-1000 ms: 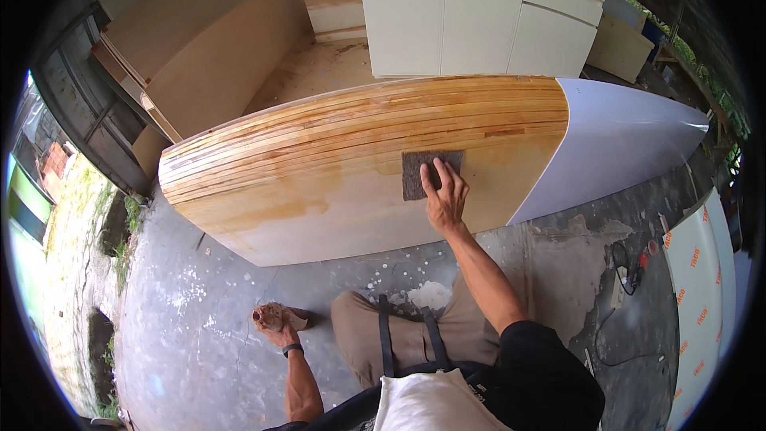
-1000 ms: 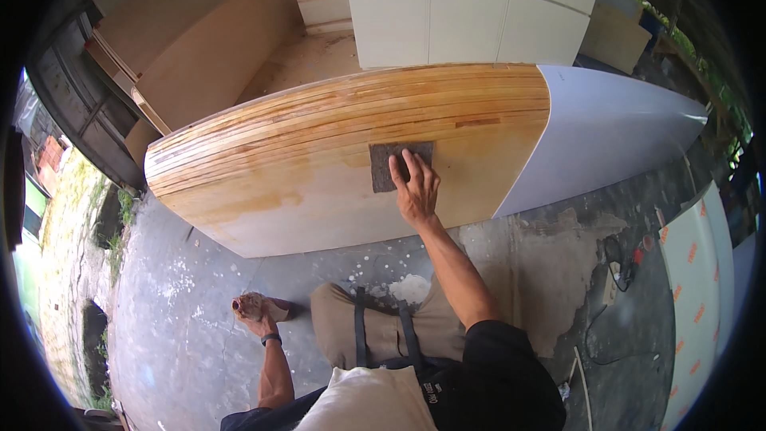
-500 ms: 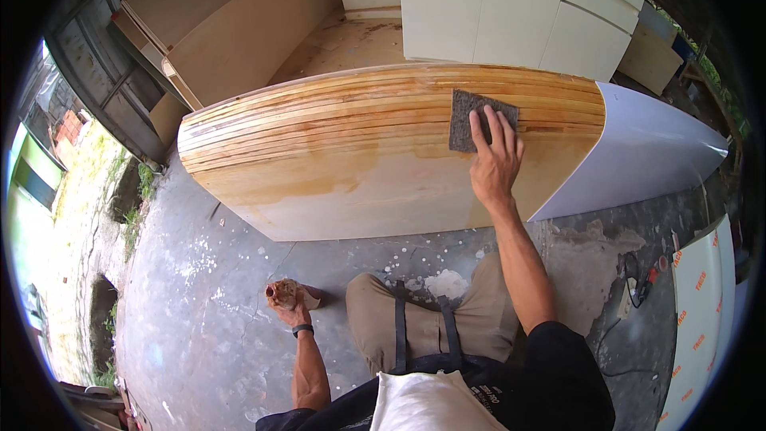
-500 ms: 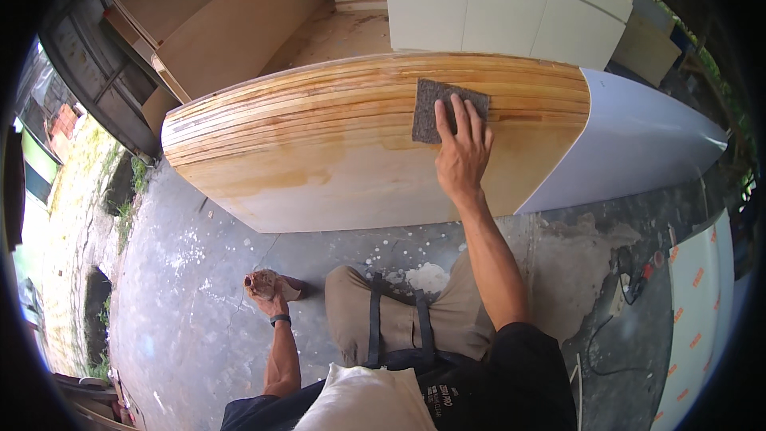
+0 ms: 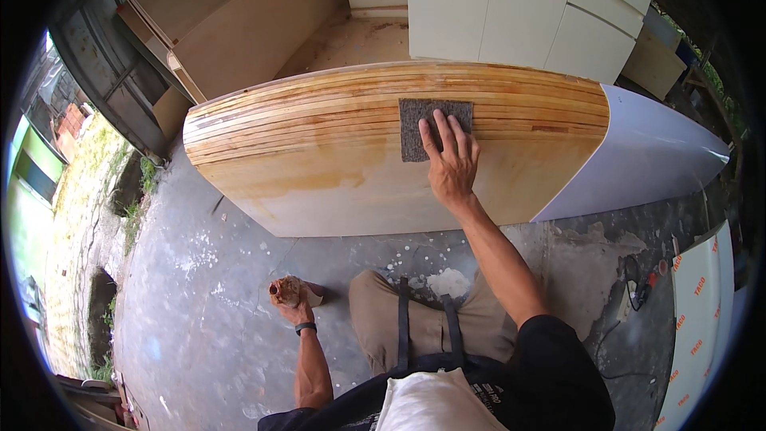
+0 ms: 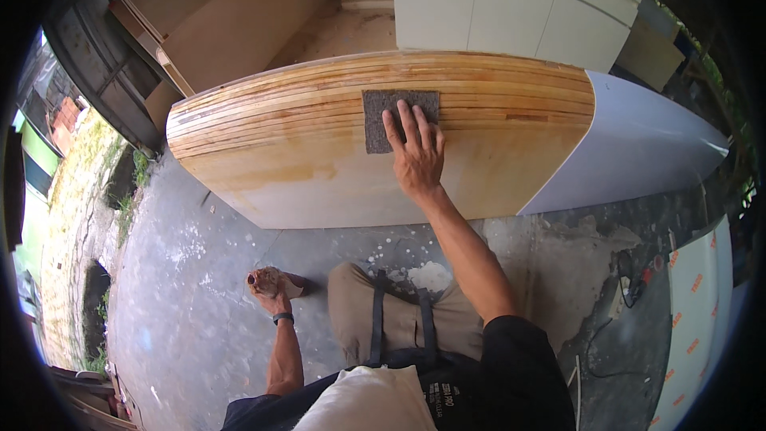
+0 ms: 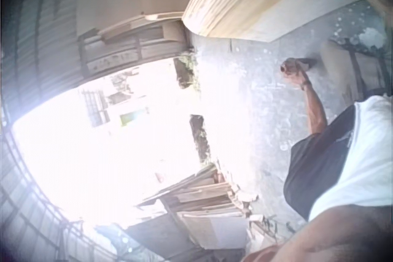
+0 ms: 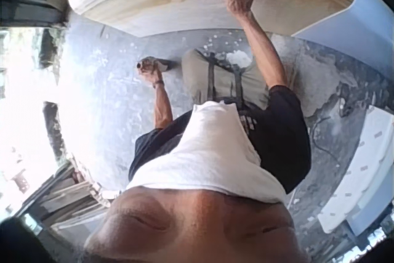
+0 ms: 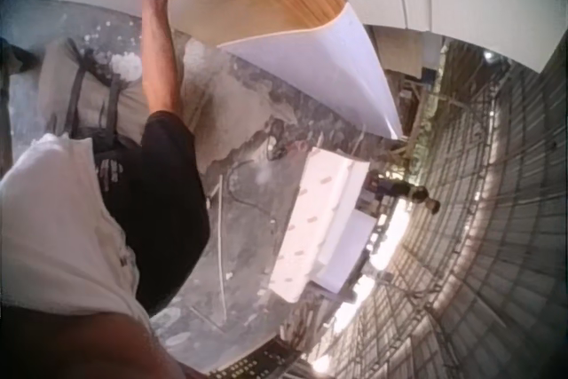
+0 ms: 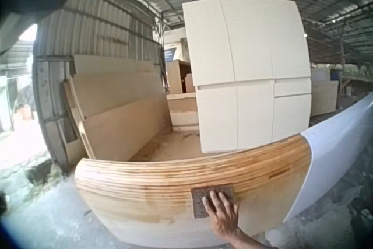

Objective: The person pours a brown liquid finish from a plastic bottle onto a small wooden block and then uses the block to spread the finish over the surface of a large, curved wooden object. The person kneels on the floor while working on the object.

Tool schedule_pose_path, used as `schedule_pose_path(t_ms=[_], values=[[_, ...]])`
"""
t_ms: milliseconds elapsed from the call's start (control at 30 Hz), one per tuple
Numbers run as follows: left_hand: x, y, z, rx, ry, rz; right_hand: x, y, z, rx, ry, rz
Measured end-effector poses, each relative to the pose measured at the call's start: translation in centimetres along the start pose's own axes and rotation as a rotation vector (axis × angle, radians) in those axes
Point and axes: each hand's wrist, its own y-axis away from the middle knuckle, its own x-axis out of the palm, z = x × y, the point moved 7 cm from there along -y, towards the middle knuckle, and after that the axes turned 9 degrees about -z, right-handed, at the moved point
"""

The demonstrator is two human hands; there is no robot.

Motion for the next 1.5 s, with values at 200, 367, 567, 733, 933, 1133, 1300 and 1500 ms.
schedule_pose_path(t_ms=[200,367,567,733,933,1133,1300,1500], values=[[0.2,0.3,-0.2,0.007,-0.027,0.016,1.5,13.4,2.9,-0.051,-0.051,0.178],[-0.5,0.5,-0.4,-0.027,0.011,0.019,-4.5,3.7,5.2,-0.012,-0.077,0.012],[-0.1,-0.1,0.8,0.038,0.015,-0.018,1.3,2.5,3.3,-0.035,0.017,-0.004],[0.3,0.4,0.9,-0.056,0.088,0.045,5.3,18.0,3.2,-0.185,0.047,0.324],[0.4,1.3,1.6,0.021,0.253,0.057,-0.2,24.2,-0.1,0.559,-0.675,0.543],[1.6,1.1,2.9,-0.003,0.295,0.051,-4.4,21.4,-5.5,1.666,-1.46,0.126],[4.1,0.0,1.5,0.091,0.137,0.07,-6.1,22.1,-9.7,1.75,-1.448,0.036],[6.1,-0.8,-0.3,0.279,0.09,0.279,-5.0,30.5,-15.2,1.946,-1.275,-0.268]])
